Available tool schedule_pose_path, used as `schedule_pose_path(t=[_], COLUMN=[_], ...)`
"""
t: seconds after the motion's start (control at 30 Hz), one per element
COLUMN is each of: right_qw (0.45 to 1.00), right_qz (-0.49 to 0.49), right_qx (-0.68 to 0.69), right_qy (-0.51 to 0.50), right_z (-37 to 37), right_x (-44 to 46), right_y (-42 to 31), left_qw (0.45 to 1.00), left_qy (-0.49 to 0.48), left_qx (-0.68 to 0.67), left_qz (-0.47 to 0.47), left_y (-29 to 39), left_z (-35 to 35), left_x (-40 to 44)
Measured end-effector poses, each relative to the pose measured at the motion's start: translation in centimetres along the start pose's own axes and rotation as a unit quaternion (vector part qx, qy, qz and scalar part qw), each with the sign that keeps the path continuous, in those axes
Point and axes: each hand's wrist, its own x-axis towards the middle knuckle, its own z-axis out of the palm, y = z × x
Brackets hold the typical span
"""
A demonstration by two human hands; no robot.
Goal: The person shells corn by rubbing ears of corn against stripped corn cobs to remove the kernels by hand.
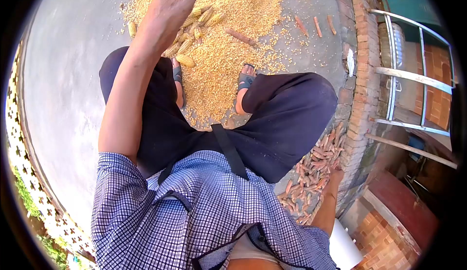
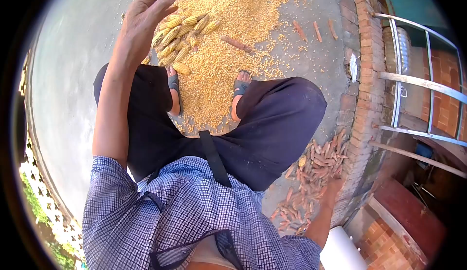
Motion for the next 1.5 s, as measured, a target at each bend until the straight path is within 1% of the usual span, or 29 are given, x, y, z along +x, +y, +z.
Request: schedule_pose_path(t=[0.03,0.07,0.1,0.17,0.2,0.27,0.3,0.33,0.37,0.4,0.43,0.47,0.5,0.53,0.6,0.63,0.7,0.73,0.77,0.83,0.9,0.97,1.03,1.1,1.2,1.27,1.37,1.47,1.5], right_qw=[0.997,0.999,0.995,0.982,0.960,0.890,0.852,0.825,0.819,0.815,0.798,0.772,0.753,0.734,0.738,0.738,0.751,0.756,0.759,0.763,0.770,0.771,0.763,0.765,0.766,0.769,0.774,0.779,0.782], right_qz=[-0.044,-0.030,-0.064,-0.138,-0.192,-0.312,-0.319,-0.332,-0.366,-0.356,-0.434,-0.509,-0.540,-0.569,-0.609,-0.627,-0.632,-0.632,-0.631,-0.629,-0.623,-0.622,-0.628,-0.625,-0.618,-0.611,-0.605,-0.601,-0.597], right_qx=[0.060,0.004,0.027,0.085,0.150,0.257,0.379,0.426,0.398,0.430,0.381,0.333,0.338,0.342,0.274,0.237,0.191,0.165,0.153,0.132,0.119,0.109,0.111,0.109,0.123,0.132,0.130,0.118,0.117], right_qy=[0.035,0.045,0.068,0.095,0.141,0.213,0.171,0.167,0.191,0.155,0.170,0.185,0.164,0.143,0.101,0.079,0.007,-0.029,-0.041,-0.064,-0.074,-0.087,-0.103,-0.109,-0.130,-0.137,-0.133,-0.134,-0.139], right_z=[0.9,-0.3,-0.2,-1.0,-3.0,-7.0,-9.2,-11.3,-13.3,-14.4,-15.3,-15.3,-14.6,-14.1,-12.0,-11.0,-10.1,-9.7,-9.4,-8.8,-8.8,-8.9,-8.8,-8.7,-8.7,-8.7,-8.5,-8.3,-8.4], right_x=[0.2,-0.2,0.7,2.0,1.1,-1.0,-3.2,-6.2,-8.9,-11.0,-13.8,-16.3,-17.9,-18.9,-19.8,-19.9,-20.1,-20.2,-20.1,-19.6,-19.9,-20.0,-20.0,-20.2,-20.3,-20.3,-20.4,-20.5,-20.6], right_y=[-0.8,-6.8,-10.0,-17.2,-22.1,-32.2,-37.1,-41.7,-45.5,-48.6,-52.0,-55.1,-56.7,-57.8,-59.0,-59.4,-59.1,-58.8,-58.8,-59.0,-59.3,-59.6,-59.9,-60.3,-60.6,-60.6,-60.9,-61.2,-61.3], left_qw=[0.999,0.995,0.990,0.987,0.986,0.984,0.983,0.983,0.986,0.987,0.988,0.991,0.997,0.995,0.989,0.983,0.962,0.953,0.944,0.924,0.905,0.895,0.897,0.901,0.898,0.883,0.840,0.805,0.804], left_qy=[0.001,0.006,0.009,0.023,0.031,0.043,0.047,0.050,0.050,0.039,0.029,-0.007,-0.066,-0.073,-0.073,-0.066,-0.095,-0.115,-0.136,-0.123,-0.120,-0.140,-0.169,-0.203,-0.254,-0.283,-0.310,-0.322,-0.318], left_qx=[-0.042,-0.082,-0.123,-0.131,-0.132,-0.140,-0.144,-0.147,-0.121,-0.113,-0.106,-0.085,0.028,0.040,0.053,0.052,0.052,0.059,0.066,0.017,0.003,0.028,0.082,0.150,0.268,0.346,0.445,0.498,0.501], left_qz=[-0.028,-0.050,-0.075,-0.087,-0.100,-0.106,-0.101,-0.097,-0.105,-0.106,-0.106,-0.102,-0.033,-0.057,-0.121,-0.162,-0.251,-0.272,-0.294,-0.361,-0.408,-0.422,-0.400,-0.353,-0.238,-0.144,-0.027,0.028,0.040], left_y=[0.0,0.2,0.3,0.1,-0.2,-0.4,-0.1,0.5,2.4,1.8,1.0,1.2,-1.8,-3.4,-6.8,-9.3,-16.5,-20.6,-24.5,-29.2,-31.9,-33.5,-34.2,-34.8,-35.3,-35.6,-36.4,-37.7,-38.2], left_z=[0.0,-0.1,-0.2,-0.5,-0.8,-1.4,-2.0,-2.6,-3.3,-4.5,-6.2,-7.9,-10.2,-11.6,-13.1,-13.1,-12.8,-12.2,-11.0,-7.1,-3.9,-1.6,-0.5,0.1,0.9,1.7,2.7,3.6,3.8], left_x=[-0.1,0.2,0.2,0.0,-0.1,-0.1,-0.1,-0.1,0.0,0.3,0.6,0.7,1.3,1.3,0.8,0.1,-2.2,-4.3,-6.4,-10.7,-14.0,-16.0,-16.3,-16.0,-15.1,-14.5,-14.0,-13.7,-13.7])
